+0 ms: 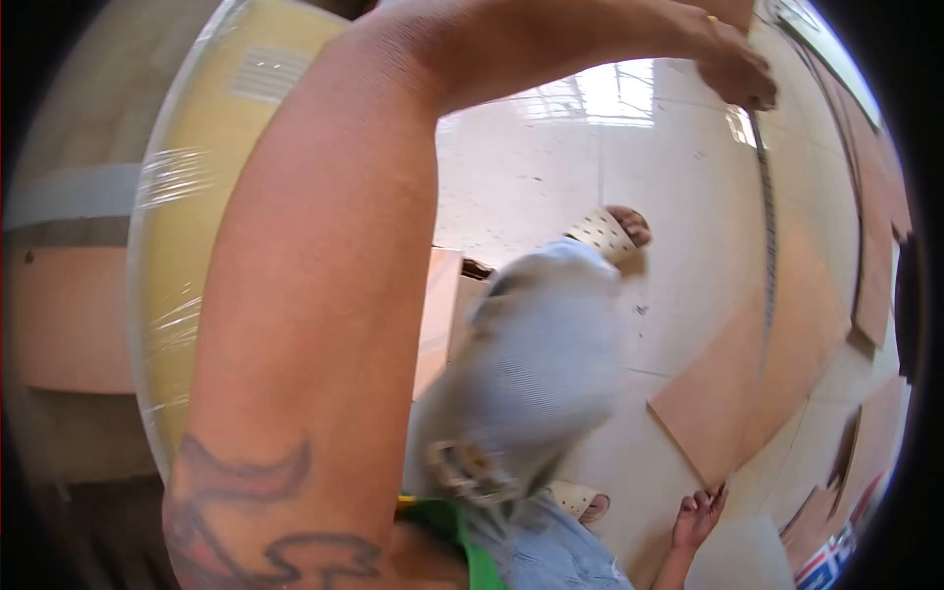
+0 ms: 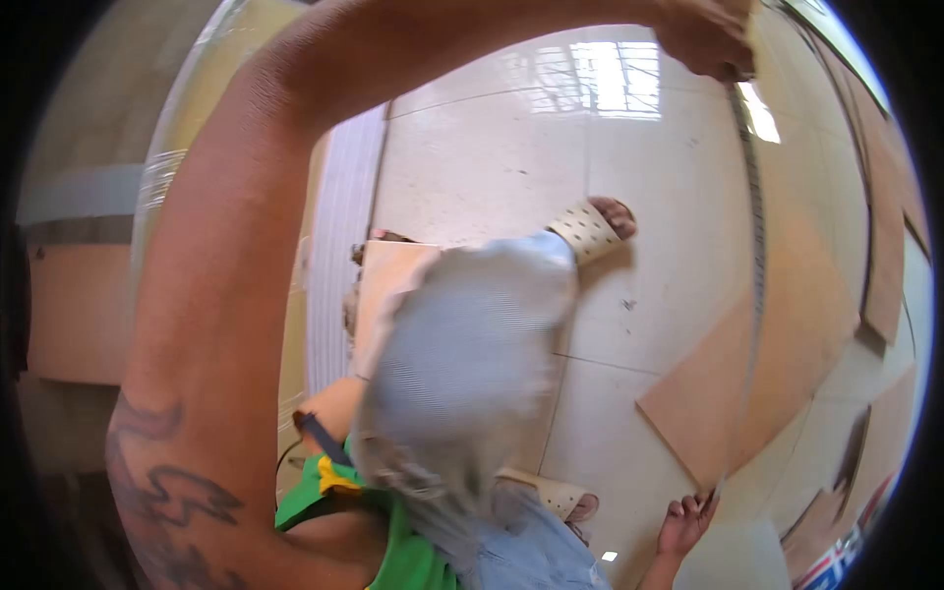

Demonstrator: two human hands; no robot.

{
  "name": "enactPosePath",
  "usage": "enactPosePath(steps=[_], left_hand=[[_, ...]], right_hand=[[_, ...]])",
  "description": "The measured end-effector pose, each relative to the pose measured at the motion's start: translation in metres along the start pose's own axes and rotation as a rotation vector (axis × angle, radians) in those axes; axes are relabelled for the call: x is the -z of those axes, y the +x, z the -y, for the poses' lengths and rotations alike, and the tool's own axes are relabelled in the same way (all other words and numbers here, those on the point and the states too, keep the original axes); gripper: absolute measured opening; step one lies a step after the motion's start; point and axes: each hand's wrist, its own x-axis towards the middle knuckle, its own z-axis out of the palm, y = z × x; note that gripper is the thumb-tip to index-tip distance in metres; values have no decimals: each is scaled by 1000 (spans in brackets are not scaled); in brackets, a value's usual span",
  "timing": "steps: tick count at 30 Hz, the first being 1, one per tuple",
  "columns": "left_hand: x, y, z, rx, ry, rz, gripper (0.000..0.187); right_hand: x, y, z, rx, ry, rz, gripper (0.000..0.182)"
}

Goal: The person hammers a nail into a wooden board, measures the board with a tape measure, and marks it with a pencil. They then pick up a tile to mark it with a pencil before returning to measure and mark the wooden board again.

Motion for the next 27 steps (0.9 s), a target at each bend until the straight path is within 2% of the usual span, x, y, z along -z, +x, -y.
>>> enactPosePath(steps=[3, 6, 8, 12, 14, 15, 16, 17, 18, 19, 20, 21, 22, 24, 25, 26, 27], left_hand=[[17, -28, 28, 32, -70, -17, 19], [39, -41, 50, 45, -103, -46, 19], [83, -28, 20, 18, -72, -18, 19], [119, -2, -25, -26, -64, -14, 19], [97, -42, -28, 1, -101, -32, 20], [84, -50, -22, -72, -47, -127, 21], [76, -61, -24, -33, -68, -126, 23], [74, -72, -23, -79, -111, -145, 26], [69, -83, -27, -65, -147, -196, 27], [72, -85, -37, -72, -131, -151, 25], [74, -86, -45, -77, -154, -178, 22], [97, -79, -51, -72, -152, -294, 20], [122, -77, -72, -39, -182, -196, 18], [145, -68, -96, -48, -183, -316, 14], [143, -63, -95, -169, -125, -485, 12], [171, -59, -121, -156, -176, -390, 12], [179, -53, -131, -345, -145, -516, 8]], right_hand=[[-44, 2, -4, 6, -90, 6, 21], [-85, -4, -1, 40, -186, -135, 20], [-60, -2, 26, 103, -190, -108, 16], [-19, -12, 54, 212, 15, -164, 11], [-15, -26, 35, 245, 41, -193, 11], [-26, -36, 19, 270, 43, -246, 12], [-32, -46, 4, 254, 58, -282, 14], [-35, -54, -6, 239, 82, -313, 15], [-27, -65, -18, 211, 128, -264, 16], [-17, -78, -18, 207, 181, -203, 17], [-22, -98, -16, 264, 143, -268, 18], [-41, -104, -7, 303, 120, -347, 19], [-34, -123, -11, 364, 172, -319, 19], [-28, -167, -10, 478, 246, -306, 19], [-25, -192, -10, 521, 274, -310, 19], [-16, -218, -14, 598, 354, -339, 19], [-9, -241, -21, 612, 352, -327, 20]])
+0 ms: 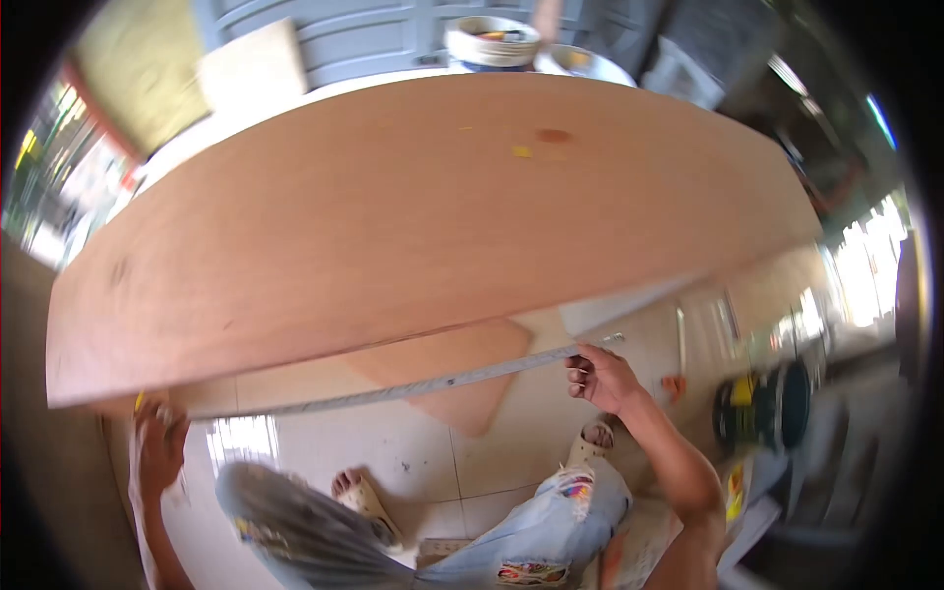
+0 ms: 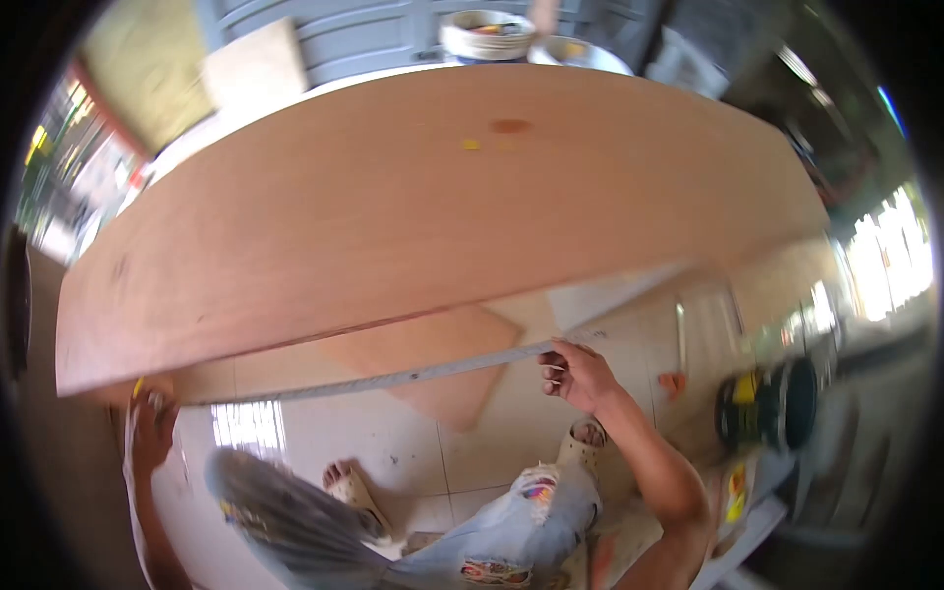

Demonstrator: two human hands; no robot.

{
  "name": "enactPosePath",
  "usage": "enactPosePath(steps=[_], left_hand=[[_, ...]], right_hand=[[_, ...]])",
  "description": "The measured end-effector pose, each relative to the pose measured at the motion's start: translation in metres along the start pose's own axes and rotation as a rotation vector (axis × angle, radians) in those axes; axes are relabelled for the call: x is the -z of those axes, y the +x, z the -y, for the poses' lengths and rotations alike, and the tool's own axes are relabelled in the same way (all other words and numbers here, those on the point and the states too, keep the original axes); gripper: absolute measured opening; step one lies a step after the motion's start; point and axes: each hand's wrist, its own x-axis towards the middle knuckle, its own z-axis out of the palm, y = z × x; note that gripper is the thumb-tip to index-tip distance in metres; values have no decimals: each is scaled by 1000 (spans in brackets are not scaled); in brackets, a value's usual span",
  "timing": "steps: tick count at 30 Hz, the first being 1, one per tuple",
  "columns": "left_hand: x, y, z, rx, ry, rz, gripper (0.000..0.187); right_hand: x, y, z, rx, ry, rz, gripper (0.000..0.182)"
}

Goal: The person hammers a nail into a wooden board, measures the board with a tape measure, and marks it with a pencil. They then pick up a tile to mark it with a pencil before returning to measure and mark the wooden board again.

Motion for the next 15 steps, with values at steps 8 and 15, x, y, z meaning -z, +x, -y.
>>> enactPosePath(steps=[8, 15], left_hand=[[-37, -49, 103, 75, -219, -246, 4], [-17, -45, 68, 98, -204, -442, 5]], right_hand=[[-144, -49, -40, 534, -77, 37, 24], [-188, -52, -16, 876, 54, -141, 22]])
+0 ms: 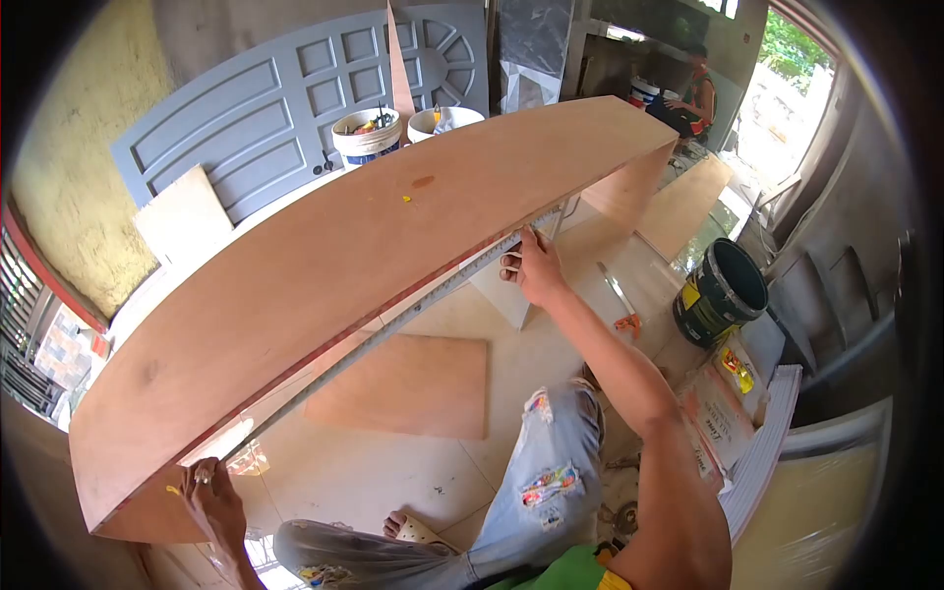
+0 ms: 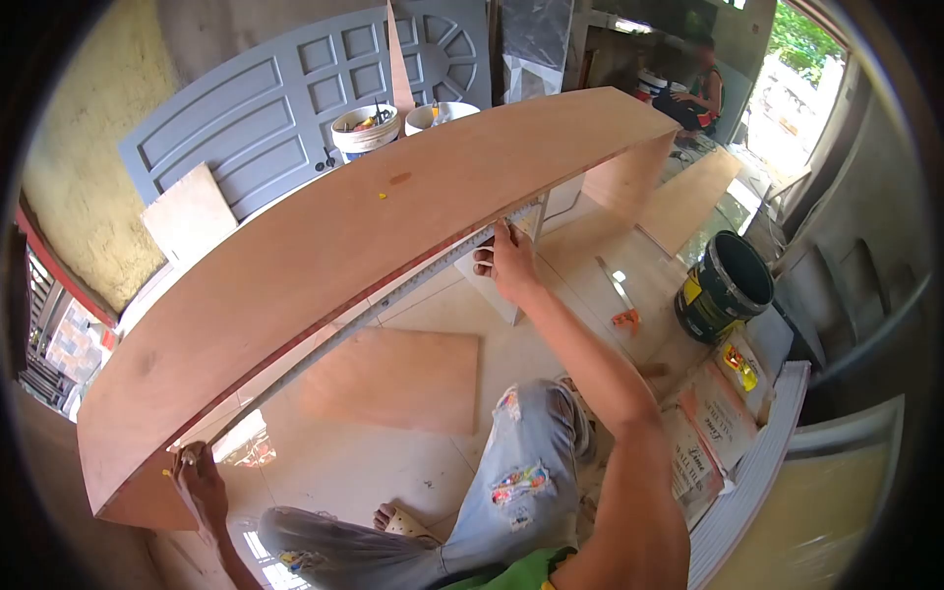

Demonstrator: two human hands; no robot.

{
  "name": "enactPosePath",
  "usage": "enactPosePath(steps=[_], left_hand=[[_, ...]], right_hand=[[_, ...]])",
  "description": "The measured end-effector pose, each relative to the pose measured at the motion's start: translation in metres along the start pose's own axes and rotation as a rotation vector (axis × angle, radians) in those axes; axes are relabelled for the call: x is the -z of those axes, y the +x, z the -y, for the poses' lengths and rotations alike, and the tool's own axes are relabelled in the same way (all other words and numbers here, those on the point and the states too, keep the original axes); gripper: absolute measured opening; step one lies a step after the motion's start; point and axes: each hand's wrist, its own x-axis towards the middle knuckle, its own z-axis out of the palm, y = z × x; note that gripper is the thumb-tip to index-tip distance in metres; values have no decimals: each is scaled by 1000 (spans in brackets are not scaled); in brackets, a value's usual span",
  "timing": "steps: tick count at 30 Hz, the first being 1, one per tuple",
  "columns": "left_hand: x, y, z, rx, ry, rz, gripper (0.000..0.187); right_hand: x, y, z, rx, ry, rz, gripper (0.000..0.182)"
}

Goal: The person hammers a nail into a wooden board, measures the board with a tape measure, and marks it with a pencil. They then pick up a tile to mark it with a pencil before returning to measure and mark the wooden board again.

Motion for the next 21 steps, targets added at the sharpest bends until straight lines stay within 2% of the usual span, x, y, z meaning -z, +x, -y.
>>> enactPosePath(steps=[3, 5, 7, 9, 10, 11, 13, 15, 16, 17, 18, 19, 20, 21], left_hand=[[0, 16, -18, -56, 45, 12, 7], [-10, 18, -12, -115, 98, -59, 10], [-15, 14, -11, -67, 80, -92, 9], [-15, 15, -7, -9, 63, -36, 9], [-10, 19, -16, 3, 65, -82, 11], [-4, 22, -24, 19, 75, -131, 14], [1, 24, -33, 90, 124, -81, 11], [-18, 21, -19, -3, 84, -240, 11], [-21, 23, -15, 22, 107, -186, 13], [-22, 19, -5, -120, 199, -99, 17], [-28, 18, -4, -66, 126, -138, 21], [-31, 15, -7, -2, 98, -190, 23], [-30, 13, -15, 44, 124, -234, 22], [-32, 15, -21, 89, 146, -275, 22]], right_hand=[[3, 9, -1, 67, -30, -79, 23], [4, 15, 2, 114, -45, -98, 23], [4, 18, -2, 86, -69, -112, 26], [-3, 26, -3, 75, -54, -150, 24], [-8, 31, -6, 63, -27, -186, 23], [-2, 43, -12, 90, -58, -174, 23], [5, 57, -17, 158, -79, -168, 24], [7, 51, -19, 241, -90, -166, 21], [12, 57, -21, 237, -140, -138, 18], [12, 54, -17, 242, -176, -144, 17], [23, 61, -17, 242, -127, -87, 18], [74, 117, -37, 375, -332, -13, 18], [80, 123, -37, 386, -328, -23, 17], [55, 100, -32, 408, -417, -98, 15]])
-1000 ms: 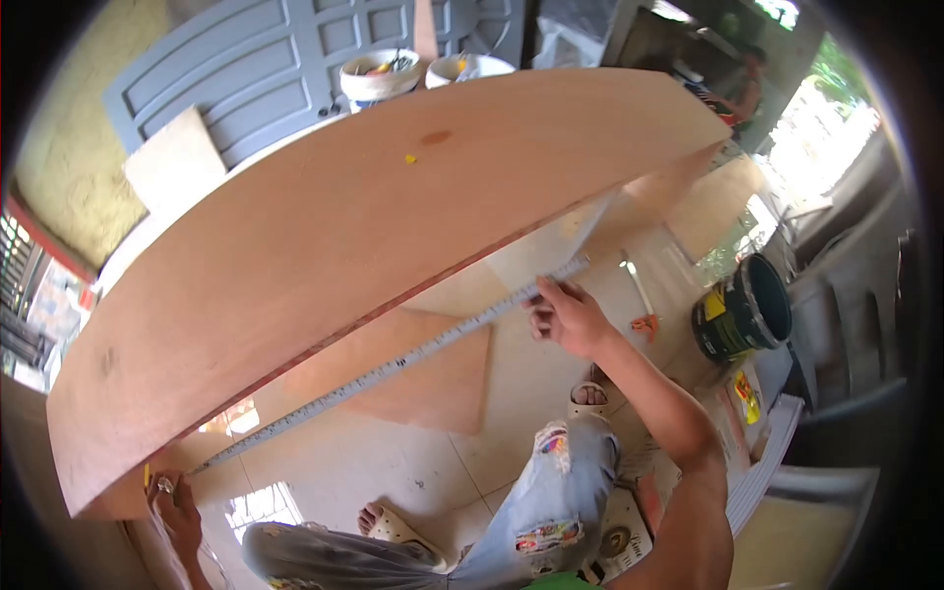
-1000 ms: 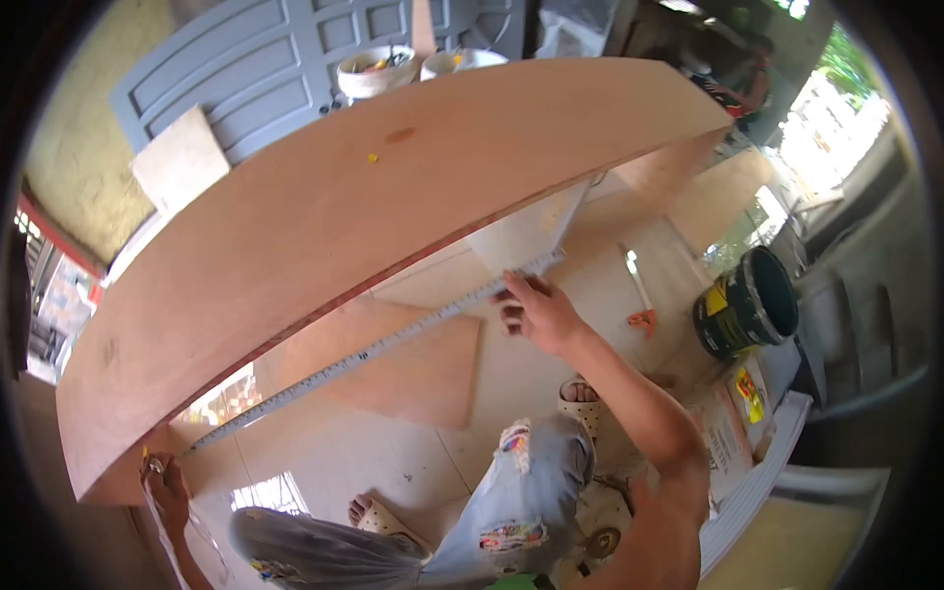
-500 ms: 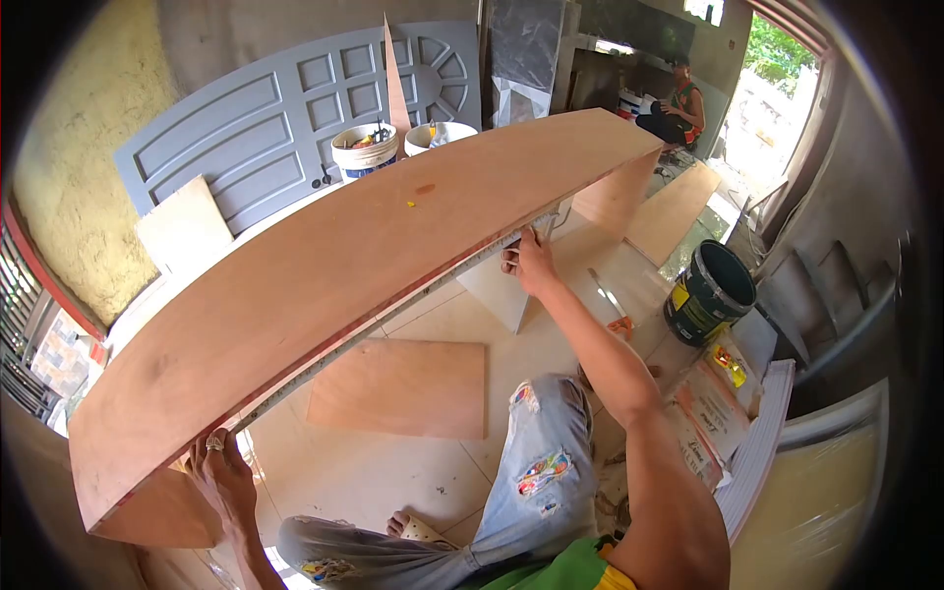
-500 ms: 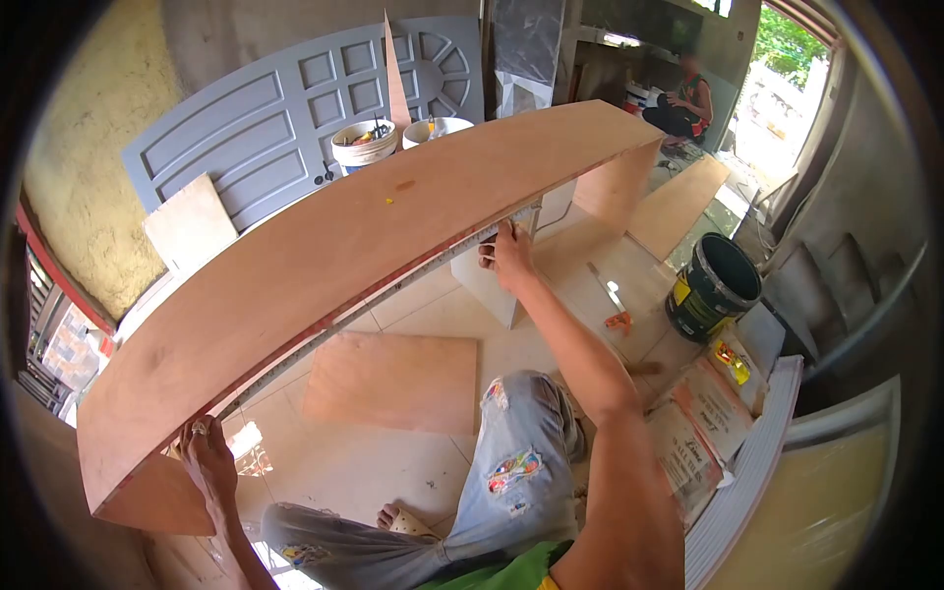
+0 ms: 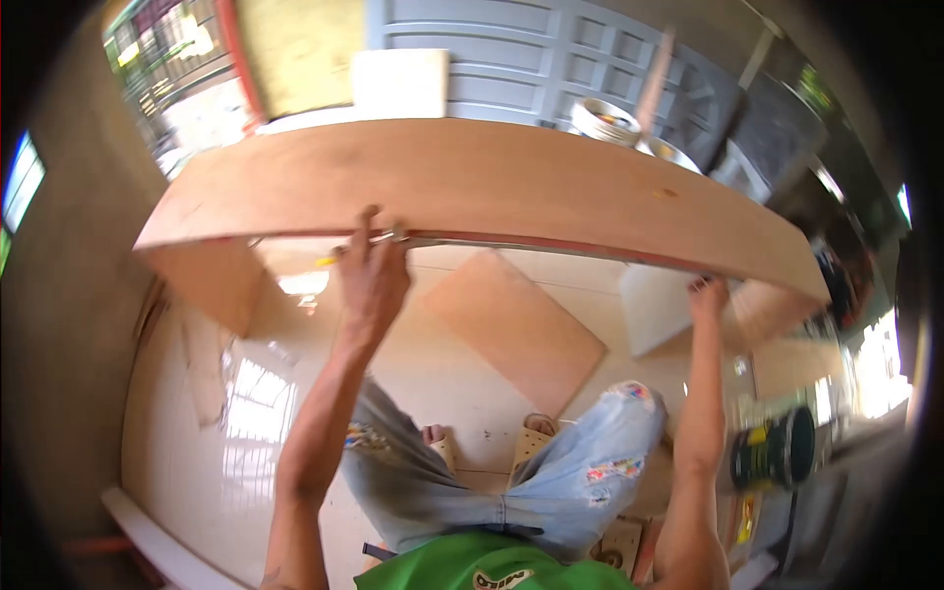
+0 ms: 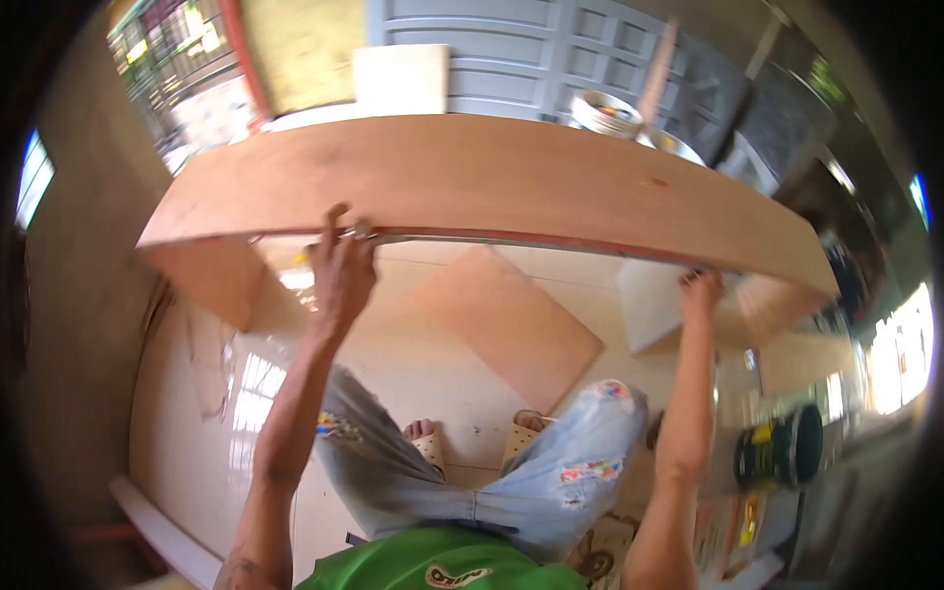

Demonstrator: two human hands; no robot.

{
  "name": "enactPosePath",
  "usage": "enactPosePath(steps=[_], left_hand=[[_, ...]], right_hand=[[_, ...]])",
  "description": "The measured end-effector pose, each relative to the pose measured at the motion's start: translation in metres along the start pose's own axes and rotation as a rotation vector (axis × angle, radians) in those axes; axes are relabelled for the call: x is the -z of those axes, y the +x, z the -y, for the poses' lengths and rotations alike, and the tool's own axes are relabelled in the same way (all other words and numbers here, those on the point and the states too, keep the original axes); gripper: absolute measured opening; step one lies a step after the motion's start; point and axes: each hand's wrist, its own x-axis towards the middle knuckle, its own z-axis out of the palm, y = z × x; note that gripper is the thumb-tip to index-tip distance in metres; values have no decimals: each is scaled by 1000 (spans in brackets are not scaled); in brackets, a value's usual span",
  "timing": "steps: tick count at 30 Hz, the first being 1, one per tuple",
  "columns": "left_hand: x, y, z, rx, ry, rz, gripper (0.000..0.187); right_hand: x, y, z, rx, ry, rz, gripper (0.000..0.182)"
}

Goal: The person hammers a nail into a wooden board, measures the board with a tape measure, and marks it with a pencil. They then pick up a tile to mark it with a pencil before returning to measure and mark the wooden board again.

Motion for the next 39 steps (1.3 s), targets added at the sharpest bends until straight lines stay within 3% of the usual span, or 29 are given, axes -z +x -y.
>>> enactPosePath(steps=[1, 2, 4, 6, 12, 15, 19, 21, 22, 23, 24, 25, 26, 28, 32, 39], left_hand=[[-7, -1, -3, 42, -6, -29, 22], [-11, -1, -2, 79, -17, -54, 22], [-5, 3, -1, 125, -29, 145, 25], [-4, 0, 4, 126, -33, 119, 24], [12, -4, 11, 96, -90, 61, 16], [18, 3, 17, 43, -87, 211, 12], [15, 10, 22, -1, -91, 232, 9], [20, 12, 20, -13, -18, 257, 8], [7, 15, 31, -86, -76, 242, 10], [15, 17, 27, 36, 18, 381, 15], [9, 14, 31, -15, -209, 209, 19], [12, 20, 21, 34, -97, 291, 16], [21, 24, 7, 19, -159, 223, 20], [15, 20, 11, -28, -208, 117, 24], [20, 25, -5, 2, -237, 187, 13], [28, 34, 0, 5, -278, 302, 13]], right_hand=[[7, 4, 4, -35, 12, 102, 20], [-6, -18, 27, -70, 158, 72, 14], [-17, -22, 43, -286, 328, -47, 16], [-24, -33, 57, -308, 318, -137, 20], [-20, -29, 58, -344, 239, -55, 20], [-29, -35, 64, -342, 210, -89, 18], [-36, -55, 77, -310, 248, -147, 18], [-11, -21, 45, -325, 399, 91, 20], [0, 2, 16, -301, 263, 178, 18], [-3, -15, 22, -279, 281, 186, 19], [16, 7, -16, -168, 143, 309, 23], [32, 29, -40, -30, 193, 361, 22], [5, -22, 25, -231, 260, 157, 20], [-9, -38, 47, -349, 542, 149, 26], [-17, -60, 57, -326, 620, 120, 27], [-26, -70, 47, -278, 731, 115, 33]])
